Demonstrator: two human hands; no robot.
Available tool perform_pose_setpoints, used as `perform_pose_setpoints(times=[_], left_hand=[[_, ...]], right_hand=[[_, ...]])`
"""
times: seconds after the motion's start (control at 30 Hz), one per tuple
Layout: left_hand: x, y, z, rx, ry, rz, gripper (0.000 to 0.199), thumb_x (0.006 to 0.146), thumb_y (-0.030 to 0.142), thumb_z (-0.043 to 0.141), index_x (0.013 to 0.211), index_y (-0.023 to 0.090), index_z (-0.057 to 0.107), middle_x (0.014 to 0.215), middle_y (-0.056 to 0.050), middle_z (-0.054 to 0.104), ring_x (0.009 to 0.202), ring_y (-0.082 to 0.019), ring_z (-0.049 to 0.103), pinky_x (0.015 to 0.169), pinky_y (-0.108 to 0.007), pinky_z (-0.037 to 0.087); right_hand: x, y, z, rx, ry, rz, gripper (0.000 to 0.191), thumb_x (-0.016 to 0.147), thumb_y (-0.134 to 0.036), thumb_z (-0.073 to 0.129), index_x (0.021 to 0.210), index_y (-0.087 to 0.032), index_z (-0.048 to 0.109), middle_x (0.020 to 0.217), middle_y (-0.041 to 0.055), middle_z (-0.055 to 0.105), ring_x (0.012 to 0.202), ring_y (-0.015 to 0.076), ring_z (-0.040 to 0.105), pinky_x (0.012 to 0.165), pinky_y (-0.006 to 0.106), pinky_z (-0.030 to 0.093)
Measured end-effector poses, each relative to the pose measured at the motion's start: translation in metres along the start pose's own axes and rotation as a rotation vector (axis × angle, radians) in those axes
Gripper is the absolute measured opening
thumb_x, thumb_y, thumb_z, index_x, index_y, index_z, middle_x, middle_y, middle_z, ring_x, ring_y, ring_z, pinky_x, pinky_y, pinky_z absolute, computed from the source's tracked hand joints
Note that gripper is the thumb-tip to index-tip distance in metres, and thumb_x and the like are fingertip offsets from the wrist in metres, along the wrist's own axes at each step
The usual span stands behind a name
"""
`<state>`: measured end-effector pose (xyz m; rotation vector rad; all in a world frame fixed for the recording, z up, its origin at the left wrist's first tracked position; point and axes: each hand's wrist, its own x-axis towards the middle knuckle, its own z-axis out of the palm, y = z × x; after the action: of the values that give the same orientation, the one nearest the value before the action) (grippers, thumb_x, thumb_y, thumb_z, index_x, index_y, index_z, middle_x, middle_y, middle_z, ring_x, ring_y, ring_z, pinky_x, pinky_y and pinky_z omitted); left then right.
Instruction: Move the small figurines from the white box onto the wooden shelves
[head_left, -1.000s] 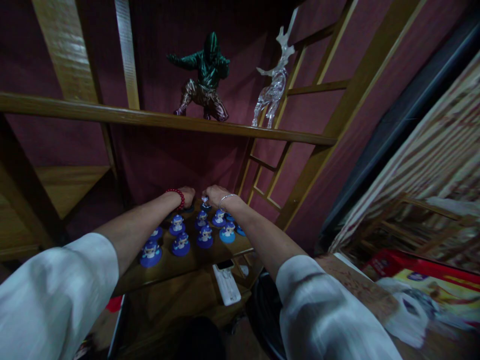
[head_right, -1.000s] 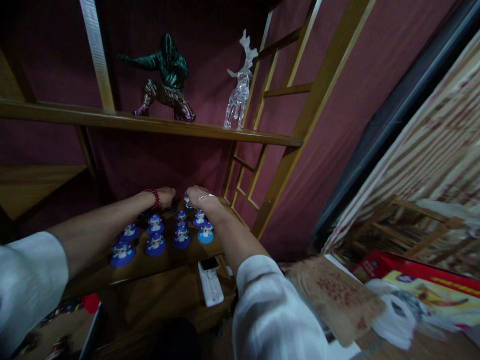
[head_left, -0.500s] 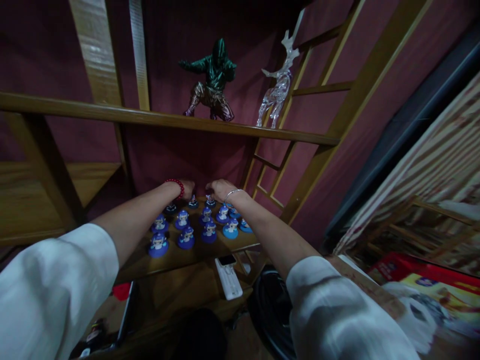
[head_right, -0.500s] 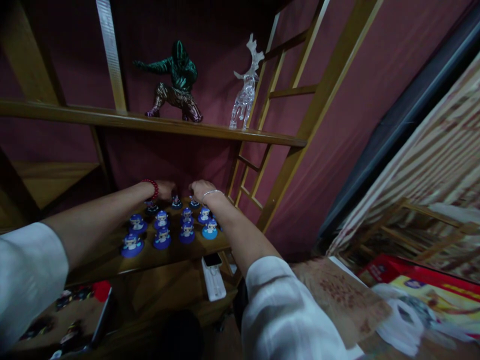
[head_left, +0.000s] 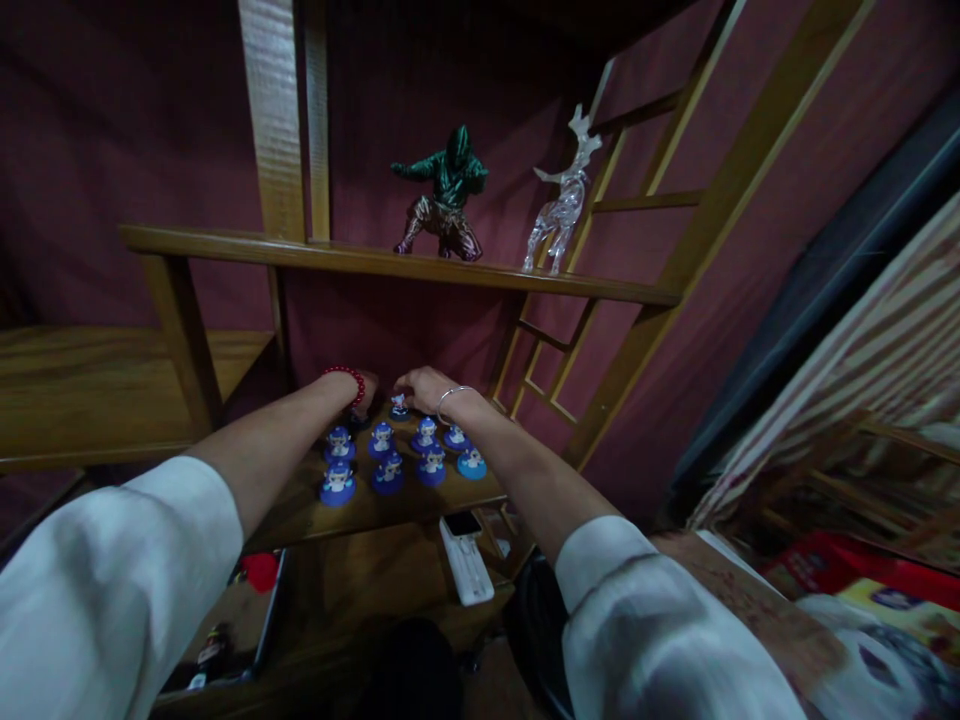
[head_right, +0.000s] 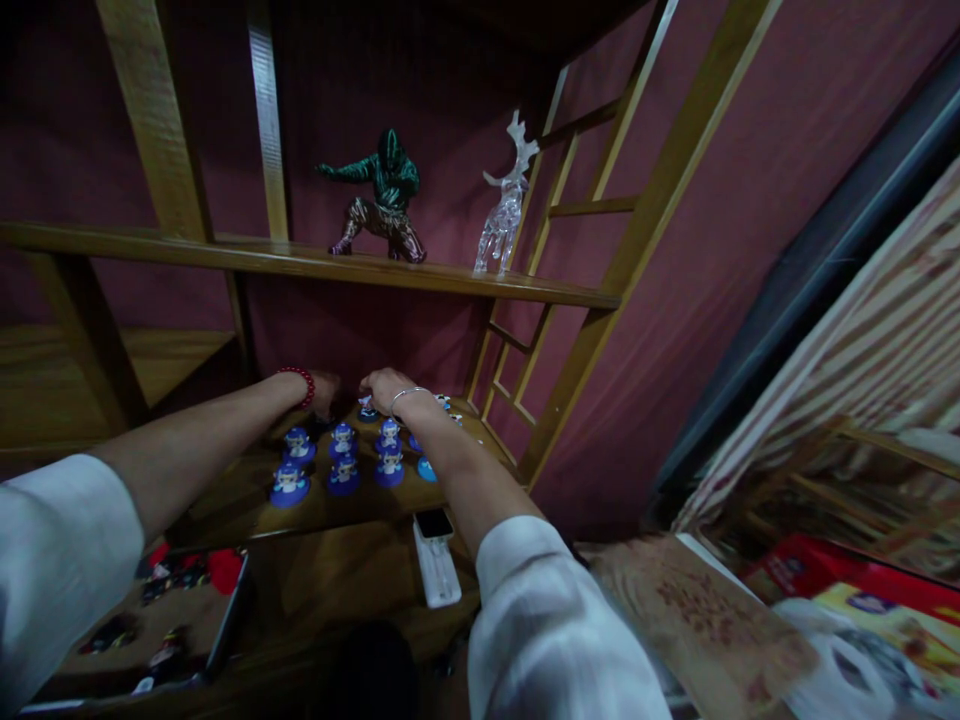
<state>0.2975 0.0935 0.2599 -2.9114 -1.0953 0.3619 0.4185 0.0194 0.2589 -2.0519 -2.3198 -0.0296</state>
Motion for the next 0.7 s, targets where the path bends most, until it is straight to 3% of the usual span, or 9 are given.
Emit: perform_pose_setpoints(times=[0.1, 0.33, 0.47, 0.7], left_hand=[[-0.003, 0.005, 0.001, 0.114, -0.105, -0.052, 0.022, 0.046, 0.007, 0.067, 0.067, 0.009, 0.071, 0.073, -0.014, 0.068, 0.073, -0.025, 0.062, 0.066, -0.027, 0.047], [0.000, 0.008, 0.002, 0.092, -0.020, -0.105, 0.037, 0.050, 0.002, 0.062, 0.086, 0.004, 0.068, 0.081, -0.018, 0.068, 0.076, -0.024, 0.063, 0.069, -0.025, 0.048], [0.004, 0.004, 0.005, 0.040, 0.040, -0.128, 0.042, 0.049, 0.005, 0.065, 0.091, 0.008, 0.068, 0.085, -0.017, 0.067, 0.083, -0.024, 0.063, 0.069, -0.023, 0.048], [0.003, 0.003, 0.004, 0.030, 0.016, -0.110, 0.045, 0.053, 0.005, 0.062, 0.098, 0.005, 0.064, 0.095, -0.019, 0.065, 0.087, -0.025, 0.062, 0.073, -0.025, 0.048]], right_hand=[[0.005, -0.001, 0.007, 0.028, 0.013, -0.010, 0.030, 0.071, -0.019, 0.059, 0.100, -0.023, 0.063, 0.100, 0.0018, 0.065, 0.090, 0.0142, 0.059, 0.072, 0.017, 0.041], [0.010, -0.003, 0.016, -0.044, 0.006, -0.009, 0.030, 0.070, -0.017, 0.057, 0.098, -0.022, 0.064, 0.100, 0.0052, 0.065, 0.088, 0.0165, 0.059, 0.071, 0.020, 0.041], [0.011, -0.003, 0.020, -0.060, 0.007, -0.017, 0.030, 0.070, -0.015, 0.054, 0.098, -0.021, 0.064, 0.100, 0.0058, 0.065, 0.089, 0.0166, 0.059, 0.072, 0.020, 0.040], [0.011, -0.001, 0.022, -0.062, -0.005, -0.002, 0.030, 0.070, -0.018, 0.056, 0.099, -0.021, 0.062, 0.097, 0.0055, 0.065, 0.084, 0.0162, 0.059, 0.066, 0.020, 0.039]])
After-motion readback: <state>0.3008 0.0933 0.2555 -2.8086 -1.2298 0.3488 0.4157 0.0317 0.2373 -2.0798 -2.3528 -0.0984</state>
